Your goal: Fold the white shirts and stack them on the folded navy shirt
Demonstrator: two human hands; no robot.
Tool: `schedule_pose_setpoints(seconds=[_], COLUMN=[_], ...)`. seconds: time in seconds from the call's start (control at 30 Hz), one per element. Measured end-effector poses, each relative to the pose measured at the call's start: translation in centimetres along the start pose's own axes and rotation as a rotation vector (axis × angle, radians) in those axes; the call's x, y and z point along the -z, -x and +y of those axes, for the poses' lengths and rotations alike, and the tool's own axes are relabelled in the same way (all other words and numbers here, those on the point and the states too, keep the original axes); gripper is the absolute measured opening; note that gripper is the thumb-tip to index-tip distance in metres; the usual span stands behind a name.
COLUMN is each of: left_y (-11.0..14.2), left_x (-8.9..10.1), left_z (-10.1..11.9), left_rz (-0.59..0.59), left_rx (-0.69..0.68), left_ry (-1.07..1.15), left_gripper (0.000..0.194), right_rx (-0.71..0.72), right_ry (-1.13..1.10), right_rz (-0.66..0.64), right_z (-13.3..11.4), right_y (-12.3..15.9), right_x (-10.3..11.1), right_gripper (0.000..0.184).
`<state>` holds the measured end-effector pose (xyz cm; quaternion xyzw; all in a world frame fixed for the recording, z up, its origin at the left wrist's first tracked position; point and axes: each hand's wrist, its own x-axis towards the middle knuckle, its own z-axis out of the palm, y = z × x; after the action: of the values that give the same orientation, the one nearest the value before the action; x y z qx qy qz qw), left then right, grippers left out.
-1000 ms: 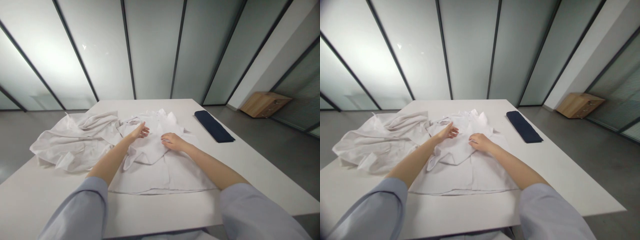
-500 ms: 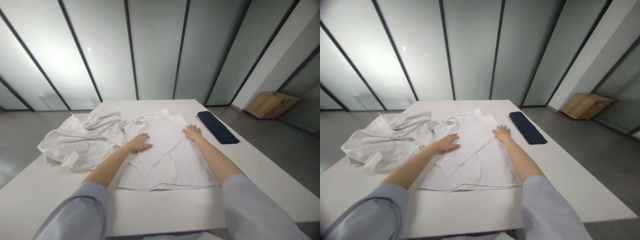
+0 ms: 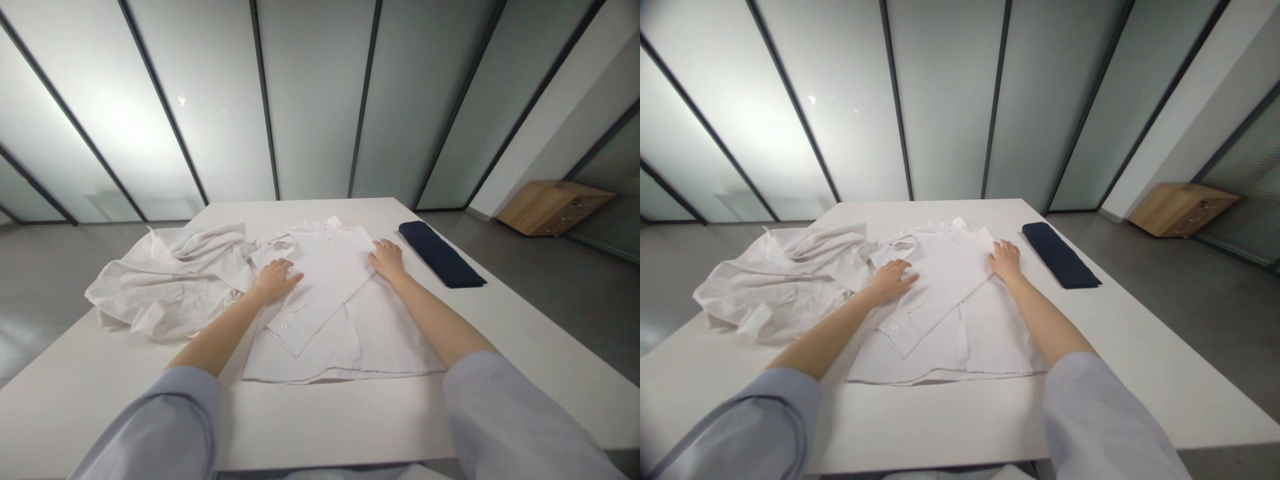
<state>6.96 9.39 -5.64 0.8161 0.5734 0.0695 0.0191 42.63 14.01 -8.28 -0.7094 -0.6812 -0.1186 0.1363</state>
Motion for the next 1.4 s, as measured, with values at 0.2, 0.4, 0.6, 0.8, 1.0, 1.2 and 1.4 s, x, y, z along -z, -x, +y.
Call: schedule_pose_setpoints(seconds=[0.2,0.4,0.6,0.8,1.0,1.2,1.4], left_y=[-3.3,-4.7,-6.2,-6.1,-3.6,-2.8,-3.9], left_x=[-0.8,0.4,5.5,7.1,3.8,-0.1,-1.3], left_z=[-1.8,-3.5,-4.8,1.7,4.2,0.7,-1.6], left_rz=[0.046,0.195,0.77,0.339,0.088,0.252,0.065], left_rx=[0.092,0.335,0.543,-0.067,-0.18,0.113,0.107], left_ry=[-0.058,0.175,0.69,1.38,0.999,0.126,-0.035], left_gripper=[0.037,0.028,0.025,0.038,0.037,0.065,0.055], right_rx=[0.209,0.224,0.171,0.167,-0.258,-0.42,0.099], right_ry=[-0.097,-0.222,-0.608,-1.404,-1.765,-1.679,-0.909], right_rz=[-0.022,-0.039,0.075,-0.16,-0.359,-0.227,0.055], right_z=[-3.4,-3.9,-4.9,-10.2,-11.6,-8.2,-3.9], right_y=[2.6,3.1,1.7,2.0,2.2,1.3,1.8], right_x=[0.1,0.0,1.2,4.3,7.3,7.8,8.9], right_gripper=[0.046,0.037,0.024,0.035,0.024,0.023,0.037])
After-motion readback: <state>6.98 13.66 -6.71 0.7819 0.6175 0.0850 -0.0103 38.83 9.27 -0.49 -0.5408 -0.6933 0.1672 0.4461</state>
